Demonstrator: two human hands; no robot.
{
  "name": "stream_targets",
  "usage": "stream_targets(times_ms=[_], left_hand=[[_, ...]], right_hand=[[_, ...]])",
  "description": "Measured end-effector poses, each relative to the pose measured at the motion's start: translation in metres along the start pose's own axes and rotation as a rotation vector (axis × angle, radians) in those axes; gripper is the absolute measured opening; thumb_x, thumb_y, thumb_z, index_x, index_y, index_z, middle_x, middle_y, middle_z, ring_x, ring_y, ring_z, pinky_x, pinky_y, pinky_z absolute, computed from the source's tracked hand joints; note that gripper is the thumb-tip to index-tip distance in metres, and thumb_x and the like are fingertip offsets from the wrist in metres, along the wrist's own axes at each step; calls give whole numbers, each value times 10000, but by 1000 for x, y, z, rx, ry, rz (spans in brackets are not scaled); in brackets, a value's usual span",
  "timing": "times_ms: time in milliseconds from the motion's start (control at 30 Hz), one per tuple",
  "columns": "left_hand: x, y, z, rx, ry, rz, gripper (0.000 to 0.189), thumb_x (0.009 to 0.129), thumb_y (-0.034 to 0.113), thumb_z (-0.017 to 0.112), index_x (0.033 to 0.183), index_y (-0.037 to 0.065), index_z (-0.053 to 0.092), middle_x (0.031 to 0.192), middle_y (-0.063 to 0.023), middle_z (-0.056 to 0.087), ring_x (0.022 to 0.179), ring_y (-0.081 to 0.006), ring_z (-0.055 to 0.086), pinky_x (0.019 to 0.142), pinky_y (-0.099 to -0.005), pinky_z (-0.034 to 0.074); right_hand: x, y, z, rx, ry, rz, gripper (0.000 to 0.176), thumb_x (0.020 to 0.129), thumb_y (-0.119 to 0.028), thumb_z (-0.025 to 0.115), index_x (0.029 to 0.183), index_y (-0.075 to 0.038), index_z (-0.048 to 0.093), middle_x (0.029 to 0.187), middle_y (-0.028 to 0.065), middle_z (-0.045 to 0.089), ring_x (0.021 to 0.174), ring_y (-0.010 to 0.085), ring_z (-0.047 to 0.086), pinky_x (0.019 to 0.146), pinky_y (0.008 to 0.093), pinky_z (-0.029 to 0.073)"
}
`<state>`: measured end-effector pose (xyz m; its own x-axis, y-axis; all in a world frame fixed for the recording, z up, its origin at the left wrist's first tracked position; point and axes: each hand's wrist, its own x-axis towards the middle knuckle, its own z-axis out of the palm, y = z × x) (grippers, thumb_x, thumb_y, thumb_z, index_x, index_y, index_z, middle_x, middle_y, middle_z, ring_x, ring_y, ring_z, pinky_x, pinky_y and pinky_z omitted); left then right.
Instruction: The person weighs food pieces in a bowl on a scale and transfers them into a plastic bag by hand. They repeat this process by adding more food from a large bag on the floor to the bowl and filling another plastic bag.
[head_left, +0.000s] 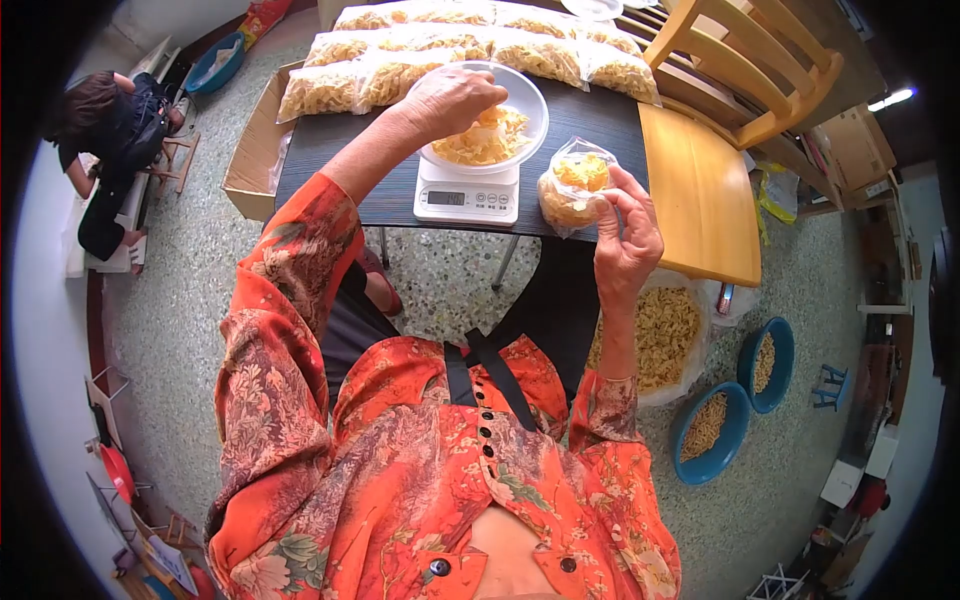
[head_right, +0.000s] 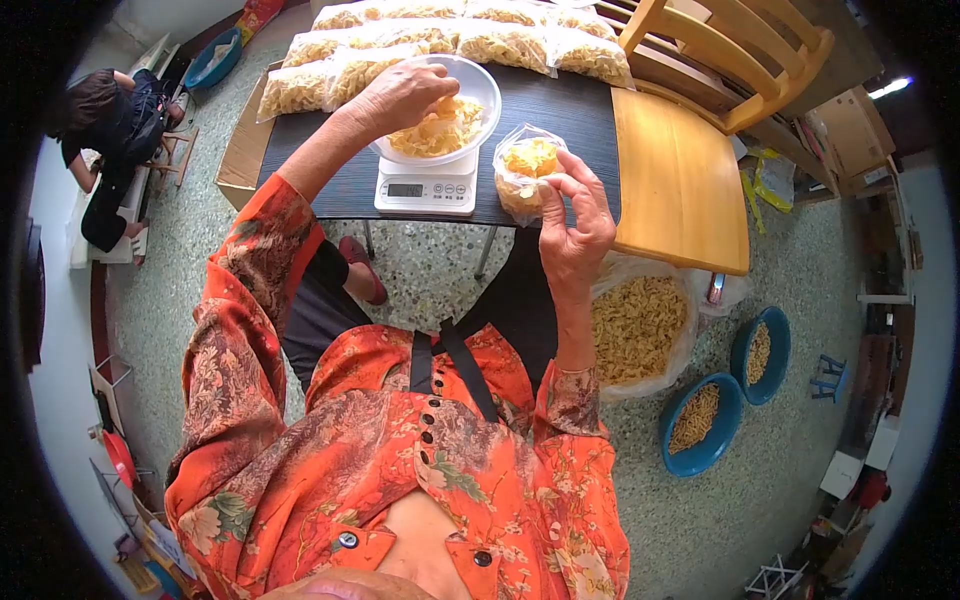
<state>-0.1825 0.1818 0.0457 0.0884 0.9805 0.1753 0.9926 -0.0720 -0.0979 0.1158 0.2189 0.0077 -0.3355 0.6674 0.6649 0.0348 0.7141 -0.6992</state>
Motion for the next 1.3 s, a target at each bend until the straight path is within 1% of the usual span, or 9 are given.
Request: stream_targets(times_ms=[133,400,533,600,733,1000,1100,1167,1300], left_hand=[[0,-5,4,-6,17,28,55,869,52,667,923,38,671,944,-130,676,898,-330,692,813,-421,560],[-15,-10,-13,-162,212,-12,78,895,47,646,951,31,698,923,-118,707,842,-298,715,746,-385,579],[-19,-10,-25,-527,360,-134,159,892,65,704,1039,9,732,825,-112,736,715,-181,708,655,-311,572],[-21,-11,-30,-1216,198,-566,138,915,63,706,1019,-24,732,802,-86,727,684,-135,685,581,-264,551],[-22,-26,-23,-1791,194,-804,249,916,70,737,1136,-33,683,860,-79,708,655,-113,656,544,-204,544],[-19,-13,-26,-2126,150,-651,356,951,113,705,1259,-32,601,915,-66,682,711,-77,654,615,-147,576],[-12,12,-21,-2236,118,-565,235,934,91,720,1131,-25,664,898,-74,695,698,-105,662,606,-189,574],[-8,41,-18,-2144,175,-394,223,933,92,720,1105,-43,679,896,-89,704,705,-125,674,597,-209,573],[-1,96,-24,-1647,271,-303,186,929,80,711,1067,-44,700,827,-87,713,661,-102,666,612,-240,567]], right_hand=[[0,1,1,17,2,10,77,884,-11,724,951,15,694,1216,171,698,1105,297,682,965,390,530],[0,2,1,27,6,14,82,877,0,723,952,15,693,1213,171,699,1103,297,684,963,390,530],[1,2,1,33,-1,9,85,873,2,724,950,15,692,1208,171,700,1107,298,683,960,390,531],[1,2,2,37,6,6,83,873,-2,726,947,15,693,1207,170,701,1107,297,683,959,390,531],[3,0,4,12,2,20,81,869,-17,736,933,13,698,1207,162,702,1108,290,683,959,392,530],[7,0,6,-15,18,-5,95,856,-24,751,932,12,704,1200,172,702,1099,296,684,959,393,530],[7,-1,8,2,7,18,109,847,-38,766,932,5,711,1207,187,700,1122,299,679,972,393,525],[7,-1,9,7,4,25,108,848,-39,766,932,3,711,1218,191,696,1132,301,676,975,393,524],[8,-1,8,19,5,17,110,850,-41,764,941,-4,714,1246,202,684,1155,305,669,988,398,521]])
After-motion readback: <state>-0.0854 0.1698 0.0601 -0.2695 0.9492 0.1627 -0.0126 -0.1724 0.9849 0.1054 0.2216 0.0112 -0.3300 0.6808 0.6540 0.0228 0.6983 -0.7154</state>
